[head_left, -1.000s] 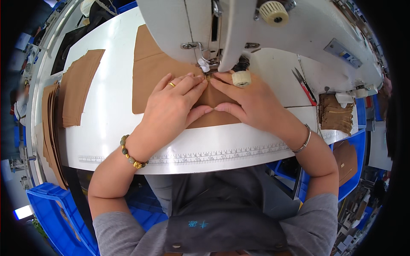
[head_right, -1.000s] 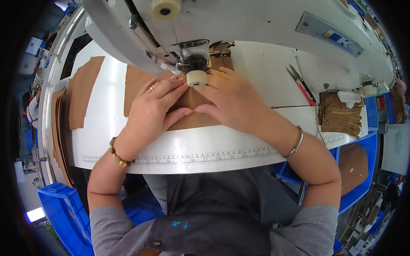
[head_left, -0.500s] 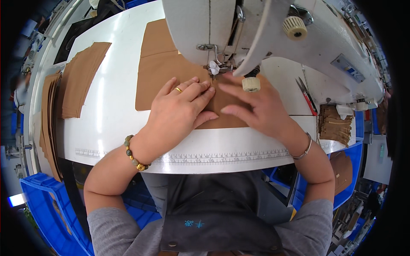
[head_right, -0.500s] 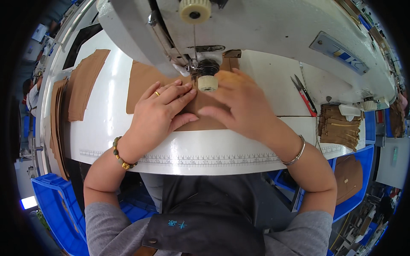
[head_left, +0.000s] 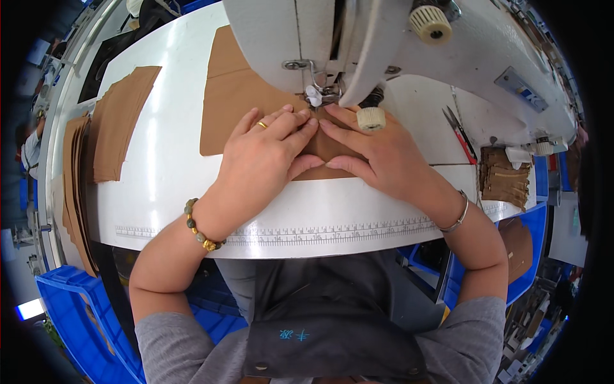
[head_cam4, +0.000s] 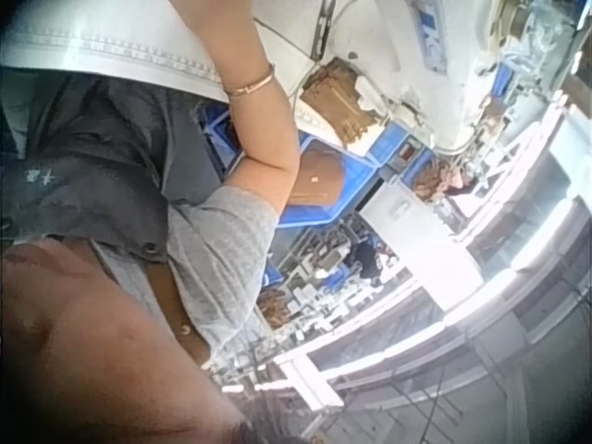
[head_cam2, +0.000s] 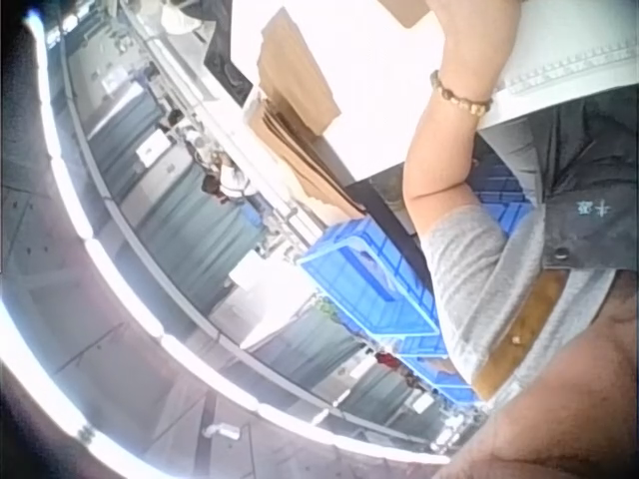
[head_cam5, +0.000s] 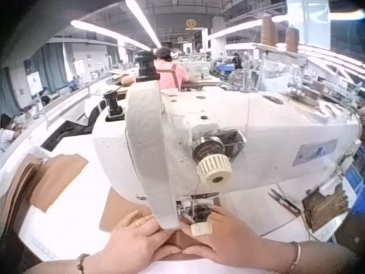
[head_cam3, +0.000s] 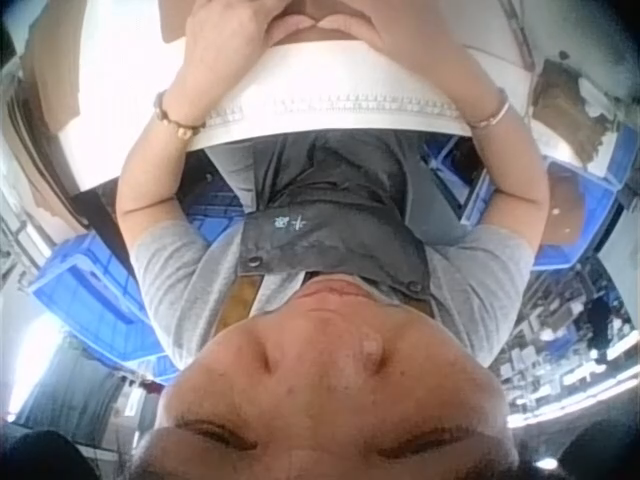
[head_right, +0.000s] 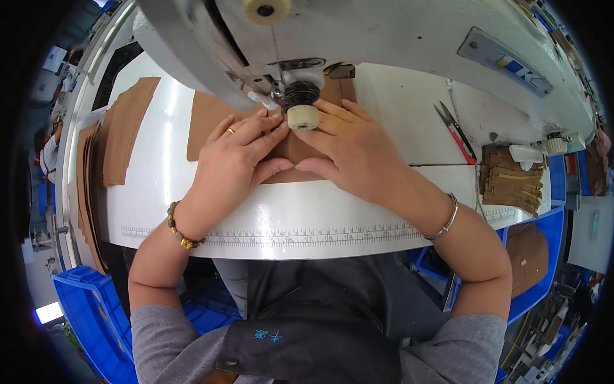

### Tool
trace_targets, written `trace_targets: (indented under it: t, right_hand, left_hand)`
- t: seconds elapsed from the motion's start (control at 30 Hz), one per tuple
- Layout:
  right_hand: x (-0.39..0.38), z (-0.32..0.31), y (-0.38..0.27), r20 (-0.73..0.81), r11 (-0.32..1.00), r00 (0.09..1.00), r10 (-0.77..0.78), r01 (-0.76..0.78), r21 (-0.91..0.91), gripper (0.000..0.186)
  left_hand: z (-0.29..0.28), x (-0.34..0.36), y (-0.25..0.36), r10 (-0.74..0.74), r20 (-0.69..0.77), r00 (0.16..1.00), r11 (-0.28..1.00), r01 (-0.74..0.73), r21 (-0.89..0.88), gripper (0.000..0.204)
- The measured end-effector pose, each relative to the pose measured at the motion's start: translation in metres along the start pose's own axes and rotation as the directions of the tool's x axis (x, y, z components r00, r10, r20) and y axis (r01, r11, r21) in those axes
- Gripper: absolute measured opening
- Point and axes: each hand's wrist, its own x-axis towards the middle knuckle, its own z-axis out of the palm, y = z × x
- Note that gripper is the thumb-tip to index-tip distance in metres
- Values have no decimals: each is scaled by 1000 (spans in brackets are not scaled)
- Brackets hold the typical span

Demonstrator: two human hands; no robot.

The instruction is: Sewing a zipper and panels for a leather bag using an industrial sewing machine.

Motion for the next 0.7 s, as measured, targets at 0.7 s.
trace_targets:
  t: [0.7]
  right_hand:
    - [2,9,7,-71,997,997,-30,35,71,53]
  left_hand:
    - [3,2,-5,-8,-4,1000,999,8,31,53]
